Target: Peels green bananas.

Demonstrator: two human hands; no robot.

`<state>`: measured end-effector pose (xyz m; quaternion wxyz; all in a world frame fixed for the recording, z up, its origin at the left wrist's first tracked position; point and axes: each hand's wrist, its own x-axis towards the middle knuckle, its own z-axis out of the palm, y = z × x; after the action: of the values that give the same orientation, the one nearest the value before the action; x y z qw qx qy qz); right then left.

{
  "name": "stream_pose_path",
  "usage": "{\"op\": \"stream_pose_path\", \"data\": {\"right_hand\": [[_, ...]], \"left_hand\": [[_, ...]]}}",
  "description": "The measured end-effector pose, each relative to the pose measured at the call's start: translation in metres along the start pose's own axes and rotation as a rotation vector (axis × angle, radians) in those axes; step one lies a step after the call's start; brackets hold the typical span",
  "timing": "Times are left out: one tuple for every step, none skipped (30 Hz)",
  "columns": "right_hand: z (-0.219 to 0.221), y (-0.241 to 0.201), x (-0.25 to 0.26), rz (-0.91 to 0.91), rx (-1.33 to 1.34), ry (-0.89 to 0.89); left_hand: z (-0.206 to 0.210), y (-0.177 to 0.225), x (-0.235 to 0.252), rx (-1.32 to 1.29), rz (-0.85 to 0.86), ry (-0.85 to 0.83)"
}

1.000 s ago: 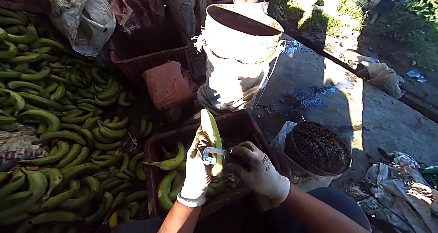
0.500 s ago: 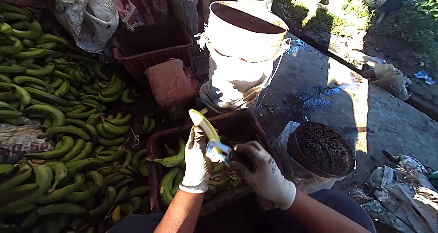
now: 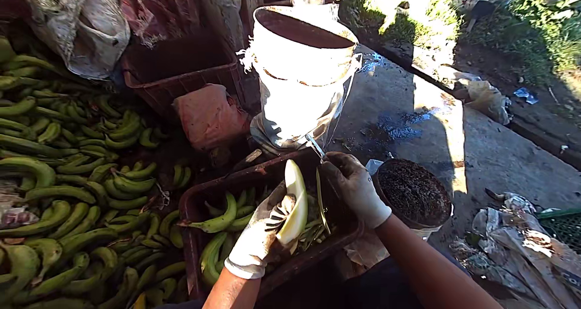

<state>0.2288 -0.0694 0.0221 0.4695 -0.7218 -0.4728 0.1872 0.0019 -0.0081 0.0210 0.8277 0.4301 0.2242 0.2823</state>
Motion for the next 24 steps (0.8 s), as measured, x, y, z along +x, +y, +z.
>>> {"op": "stream_pose_path", "data": {"right_hand": [[0.002, -0.005, -0.008, -0.024, 0.013, -0.012], [0.006, -0.009, -0.017, -0.054, 0.022, -0.035], [0.01, -0.013, -0.028, -0.08, 0.029, -0.064], [0.016, -0.016, -0.038, -0.099, 0.025, -0.096], [0.021, -0.017, -0.047, -0.122, 0.019, -0.125], [0.026, -0.018, -0.054, -0.145, 0.006, -0.149], [0.029, -0.018, -0.059, -0.167, -0.015, -0.163], [0.032, -0.019, -0.061, -0.192, -0.035, -0.167], [0.034, -0.019, -0.062, -0.221, -0.056, -0.16], [0.036, -0.019, -0.062, -0.249, -0.079, -0.148], [0.037, -0.019, -0.062, -0.266, -0.096, -0.138], [0.037, -0.019, -0.061, -0.275, -0.107, -0.13], [0.037, -0.019, -0.059, -0.284, -0.11, -0.123], [0.036, -0.018, -0.058, -0.295, -0.11, -0.123], [0.035, -0.017, -0.057, -0.307, -0.105, -0.131], [0.034, -0.016, -0.056, -0.319, -0.099, -0.139], [0.033, -0.015, -0.055, -0.329, -0.094, -0.147], [0.032, -0.015, -0.055, -0.342, -0.088, -0.152], [0.031, -0.014, -0.054, -0.353, -0.082, -0.16], [0.03, -0.014, -0.053, -0.359, -0.079, -0.168], [0.028, -0.013, -0.051, -0.36, -0.077, -0.174], [0.027, -0.013, -0.048, -0.354, -0.073, -0.176], [0.025, -0.012, -0.045, -0.345, -0.065, -0.177], [0.023, -0.011, -0.04, -0.329, -0.057, -0.182]], "left_hand": [[-0.002, -0.001, 0.003, -0.083, 0.035, 0.039], [-0.005, -0.002, 0.005, -0.173, 0.082, 0.073], [-0.007, -0.003, 0.008, -0.253, 0.135, 0.114], [-0.009, -0.004, 0.011, -0.327, 0.176, 0.171], [-0.01, -0.004, 0.013, -0.387, 0.202, 0.226], [-0.012, -0.004, 0.014, -0.434, 0.221, 0.277], [-0.013, -0.003, 0.015, -0.461, 0.235, 0.331], [-0.013, -0.002, 0.015, -0.487, 0.241, 0.373], [-0.013, 0.0, 0.015, -0.505, 0.246, 0.394], [-0.013, 0.001, 0.015, -0.504, 0.246, 0.411], [-0.012, 0.003, 0.015, -0.499, 0.243, 0.429], [-0.011, 0.004, 0.015, -0.494, 0.242, 0.443], [-0.011, 0.004, 0.014, -0.467, 0.239, 0.442], [-0.012, 0.003, 0.013, -0.438, 0.237, 0.42], [-0.012, 0.003, 0.013, -0.397, 0.241, 0.399], [-0.012, 0.002, 0.012, -0.346, 0.237, 0.375], [-0.011, 0.002, 0.011, -0.299, 0.226, 0.355], [-0.01, 0.003, 0.011, -0.268, 0.214, 0.341], [-0.009, 0.003, 0.01, -0.242, 0.202, 0.329], [-0.008, 0.004, 0.008, -0.223, 0.191, 0.299], [-0.008, 0.004, 0.005, -0.198, 0.184, 0.262], [-0.007, 0.004, 0.003, -0.174, 0.182, 0.222], [-0.007, 0.004, 0.0, -0.132, 0.176, 0.166], [-0.007, 0.005, -0.003, -0.075, 0.157, 0.118]]}}
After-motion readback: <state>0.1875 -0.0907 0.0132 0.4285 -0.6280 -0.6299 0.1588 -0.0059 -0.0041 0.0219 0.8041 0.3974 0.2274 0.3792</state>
